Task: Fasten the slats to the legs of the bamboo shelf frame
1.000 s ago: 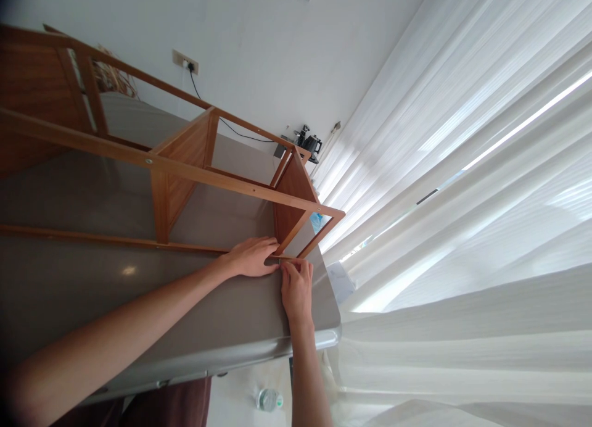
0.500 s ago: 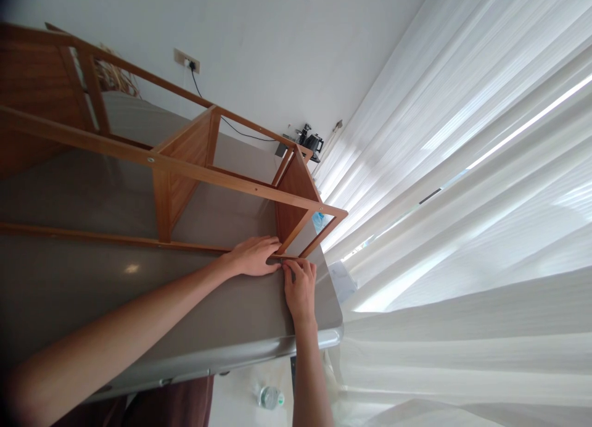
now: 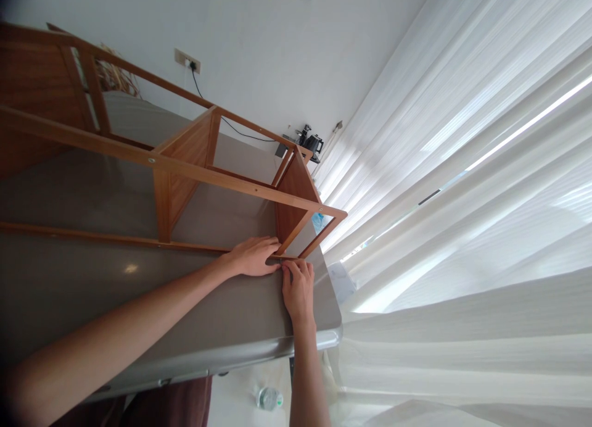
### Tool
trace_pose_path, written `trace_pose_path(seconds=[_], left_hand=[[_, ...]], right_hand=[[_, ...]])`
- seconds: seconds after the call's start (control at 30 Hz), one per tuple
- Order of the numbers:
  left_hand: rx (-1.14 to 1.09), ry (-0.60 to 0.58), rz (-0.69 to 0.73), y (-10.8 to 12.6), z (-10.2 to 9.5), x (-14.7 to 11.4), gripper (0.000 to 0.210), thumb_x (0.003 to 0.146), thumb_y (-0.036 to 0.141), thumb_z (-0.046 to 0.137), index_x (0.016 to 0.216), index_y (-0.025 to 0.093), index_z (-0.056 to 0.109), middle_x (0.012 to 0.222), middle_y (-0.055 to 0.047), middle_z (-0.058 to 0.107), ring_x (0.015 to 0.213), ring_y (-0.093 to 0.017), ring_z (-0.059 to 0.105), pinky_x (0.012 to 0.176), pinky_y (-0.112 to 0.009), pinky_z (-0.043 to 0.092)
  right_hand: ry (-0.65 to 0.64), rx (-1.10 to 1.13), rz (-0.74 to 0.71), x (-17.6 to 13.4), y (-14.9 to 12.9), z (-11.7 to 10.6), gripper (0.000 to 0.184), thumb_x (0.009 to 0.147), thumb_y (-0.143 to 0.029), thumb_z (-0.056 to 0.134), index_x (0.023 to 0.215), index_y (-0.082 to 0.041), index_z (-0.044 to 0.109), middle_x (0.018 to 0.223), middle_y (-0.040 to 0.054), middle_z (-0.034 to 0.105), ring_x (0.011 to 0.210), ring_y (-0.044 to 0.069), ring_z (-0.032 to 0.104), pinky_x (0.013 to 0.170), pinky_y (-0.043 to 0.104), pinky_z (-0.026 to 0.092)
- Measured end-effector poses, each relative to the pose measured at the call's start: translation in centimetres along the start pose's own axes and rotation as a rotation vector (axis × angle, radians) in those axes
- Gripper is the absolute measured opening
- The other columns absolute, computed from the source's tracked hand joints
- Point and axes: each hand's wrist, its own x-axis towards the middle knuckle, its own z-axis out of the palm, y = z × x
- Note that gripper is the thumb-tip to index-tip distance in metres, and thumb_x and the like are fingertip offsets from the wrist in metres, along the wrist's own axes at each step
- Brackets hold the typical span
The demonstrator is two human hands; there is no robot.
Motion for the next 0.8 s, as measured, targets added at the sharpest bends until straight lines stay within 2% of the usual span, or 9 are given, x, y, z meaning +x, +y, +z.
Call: trace_pose_path(seconds=[0.8], left_hand=[[-0.015,-0.013,-0.007,0.05,-0.17,0.02,0.033,0.089,0.048,0.051,0.106,0.021,0.062,0.114,-0.010,0.065,0.104,-0.029,0.064,0.086,-0.040,0.052]], right_hand=[[-0.047,0.036,0.003,0.23,0.07,0.04,0.023,0.098,-0.027,0.043,0.100,-0.025,0.066,0.104,0.0056,0.066,0.101,0.024,0.053,0.093,0.041,0.041]])
